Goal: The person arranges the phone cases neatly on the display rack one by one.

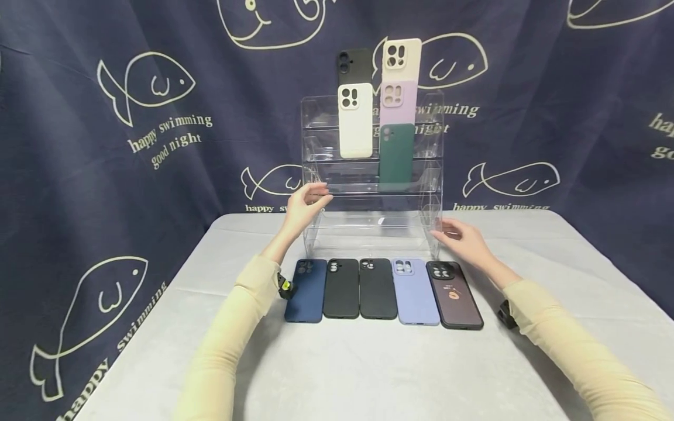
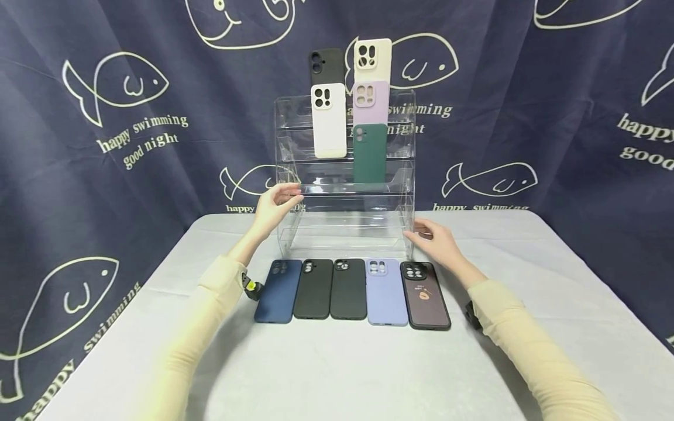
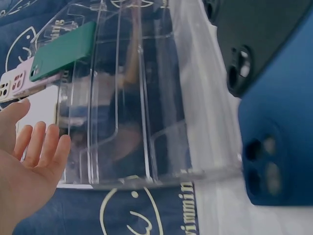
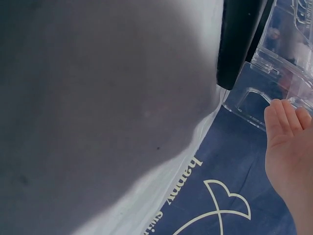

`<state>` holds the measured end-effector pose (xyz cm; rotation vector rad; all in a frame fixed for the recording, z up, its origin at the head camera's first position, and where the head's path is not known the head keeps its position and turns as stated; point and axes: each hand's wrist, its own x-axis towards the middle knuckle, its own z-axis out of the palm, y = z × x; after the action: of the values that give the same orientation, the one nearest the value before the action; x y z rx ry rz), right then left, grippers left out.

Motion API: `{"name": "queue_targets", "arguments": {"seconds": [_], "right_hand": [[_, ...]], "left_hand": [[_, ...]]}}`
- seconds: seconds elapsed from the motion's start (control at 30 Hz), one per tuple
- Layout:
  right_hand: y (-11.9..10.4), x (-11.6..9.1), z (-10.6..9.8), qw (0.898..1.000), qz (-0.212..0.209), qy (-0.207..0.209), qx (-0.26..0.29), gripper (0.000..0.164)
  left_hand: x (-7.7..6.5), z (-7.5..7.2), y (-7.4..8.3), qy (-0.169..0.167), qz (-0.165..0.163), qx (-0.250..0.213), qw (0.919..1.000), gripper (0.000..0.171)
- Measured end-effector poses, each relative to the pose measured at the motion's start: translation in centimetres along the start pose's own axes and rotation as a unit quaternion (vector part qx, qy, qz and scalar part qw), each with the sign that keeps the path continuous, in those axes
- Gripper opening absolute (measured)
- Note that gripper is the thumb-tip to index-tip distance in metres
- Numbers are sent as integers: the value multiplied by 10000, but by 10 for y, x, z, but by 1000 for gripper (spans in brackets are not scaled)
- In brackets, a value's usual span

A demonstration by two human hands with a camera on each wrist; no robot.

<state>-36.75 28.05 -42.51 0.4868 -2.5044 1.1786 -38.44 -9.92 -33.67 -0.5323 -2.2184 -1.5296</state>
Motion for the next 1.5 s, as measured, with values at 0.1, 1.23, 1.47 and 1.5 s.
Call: {"name": "queue_targets", "arguments": {"seconds": [0.1, 1.23, 1.47, 1.5], "right_hand": [[0, 0, -1, 10000, -17, 2, -3, 52], [0, 0, -1, 9999, 63, -43, -73, 55], [4, 1, 0, 10000, 8, -8, -61, 54], [4, 1, 0, 10000, -2, -3, -60, 53]], "left_hand": [[-8, -6, -2, 27, 28, 67, 10000, 38], [-57, -63, -67, -182, 112, 1070, 9940, 27], [-63, -70, -71, -654, 473, 1661, 9828, 24], [-64, -71, -72, -717, 560, 1802, 9794, 24]]}}
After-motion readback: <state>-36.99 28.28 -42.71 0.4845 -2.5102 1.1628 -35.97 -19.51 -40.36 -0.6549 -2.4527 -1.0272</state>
